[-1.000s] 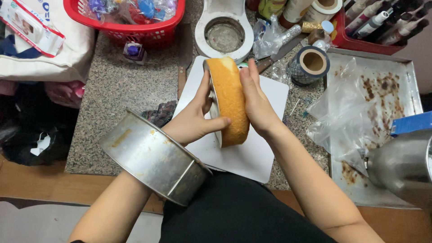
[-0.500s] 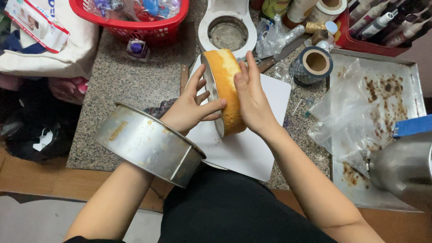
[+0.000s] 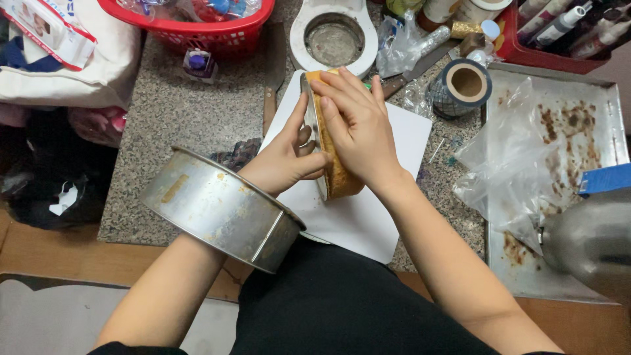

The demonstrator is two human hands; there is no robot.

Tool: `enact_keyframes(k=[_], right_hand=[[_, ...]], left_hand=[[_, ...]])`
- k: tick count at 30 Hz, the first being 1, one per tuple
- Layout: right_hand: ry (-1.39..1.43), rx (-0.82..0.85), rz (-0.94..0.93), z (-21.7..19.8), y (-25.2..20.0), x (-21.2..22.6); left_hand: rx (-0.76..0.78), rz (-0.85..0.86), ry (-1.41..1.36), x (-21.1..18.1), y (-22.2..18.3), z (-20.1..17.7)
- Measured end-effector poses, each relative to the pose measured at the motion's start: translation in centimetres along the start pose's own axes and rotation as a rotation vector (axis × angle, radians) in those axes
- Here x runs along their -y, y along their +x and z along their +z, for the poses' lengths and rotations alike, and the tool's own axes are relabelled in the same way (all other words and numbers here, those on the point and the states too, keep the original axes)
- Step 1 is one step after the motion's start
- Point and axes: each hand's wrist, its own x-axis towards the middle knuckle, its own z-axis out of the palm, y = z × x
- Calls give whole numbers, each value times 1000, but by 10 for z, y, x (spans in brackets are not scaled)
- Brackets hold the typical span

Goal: The person removes a cake from a tin, peels a layer from its surface, pours liquid from a carton into a mixing bowl containing cream, attaches the bowl to a stand mixer, and slices the cake using a knife.

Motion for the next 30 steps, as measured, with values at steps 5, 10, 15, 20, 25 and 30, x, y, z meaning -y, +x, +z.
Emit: enact_keyframes(k=[5, 10, 15, 20, 25, 30], right_hand=[[71, -17, 63, -5, -8, -12], [161, 27, 84, -4, -17, -22], [842, -43, 487, 3, -7, -33], [901, 17, 555, 1, -6, -31], [953, -4, 397, -2, -18, -24], [823, -7, 376, 5, -29, -26]], left_hand=[[-29, -55, 77, 0, 1, -1], [-13, -23, 82, 4, -1, -1], [22, 61, 263, 3, -5, 0], [112, 209, 241, -2, -12, 7], [24, 236, 80, -11, -13, 6], [-233, -51, -58, -16, -5, 0]])
